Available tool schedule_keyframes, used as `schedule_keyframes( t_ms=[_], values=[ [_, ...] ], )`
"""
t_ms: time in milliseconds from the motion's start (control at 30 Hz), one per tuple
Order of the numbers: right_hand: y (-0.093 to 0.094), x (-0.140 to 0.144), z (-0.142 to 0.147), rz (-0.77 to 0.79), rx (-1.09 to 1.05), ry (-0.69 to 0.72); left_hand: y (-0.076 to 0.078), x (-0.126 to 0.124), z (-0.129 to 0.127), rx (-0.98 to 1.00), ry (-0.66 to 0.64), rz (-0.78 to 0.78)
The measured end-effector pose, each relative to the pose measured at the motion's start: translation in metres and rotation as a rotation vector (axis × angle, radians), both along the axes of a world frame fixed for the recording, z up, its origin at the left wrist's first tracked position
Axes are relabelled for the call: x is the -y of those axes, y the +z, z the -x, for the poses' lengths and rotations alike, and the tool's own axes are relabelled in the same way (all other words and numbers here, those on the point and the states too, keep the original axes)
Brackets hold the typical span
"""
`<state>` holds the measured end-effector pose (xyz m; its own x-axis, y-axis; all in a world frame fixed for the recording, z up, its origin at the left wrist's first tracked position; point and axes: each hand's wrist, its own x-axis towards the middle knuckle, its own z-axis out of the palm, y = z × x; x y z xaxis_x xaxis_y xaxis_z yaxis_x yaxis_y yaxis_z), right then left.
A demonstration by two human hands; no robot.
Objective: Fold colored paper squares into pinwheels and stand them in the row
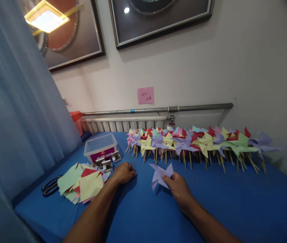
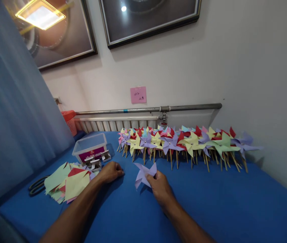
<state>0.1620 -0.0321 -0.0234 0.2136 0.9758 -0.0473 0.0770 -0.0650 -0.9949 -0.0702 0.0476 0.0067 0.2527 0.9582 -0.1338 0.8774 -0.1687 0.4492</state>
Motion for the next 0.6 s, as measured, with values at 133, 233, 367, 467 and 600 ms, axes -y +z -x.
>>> schedule_keyframes(
  t_ms=[133, 233, 367, 467, 600],
  values=[
    [0.000, 0.000, -0.001, 0.003, -0.003, 0.007, -0.002, 0.001, 0.001, 0.024, -0.037, 0.011],
    [0.001, 0.000, -0.001, -0.002, -0.001, 0.012, -0.006, -0.002, 0.005, 0.061, -0.011, -0.018],
    [0.001, 0.000, -0.001, -0.012, -0.025, 0.008, -0.012, -0.006, 0.006, 0.120, -0.056, -0.055],
    [-0.001, 0.000, -0.001, -0.007, -0.044, 0.014, -0.011, -0.005, 0.003, 0.087, -0.043, -0.052],
    [-0.004, -0.002, -0.001, -0.012, -0.052, 0.025, -0.005, 0.001, -0.003, -0.013, -0.032, -0.044]
  ],
)
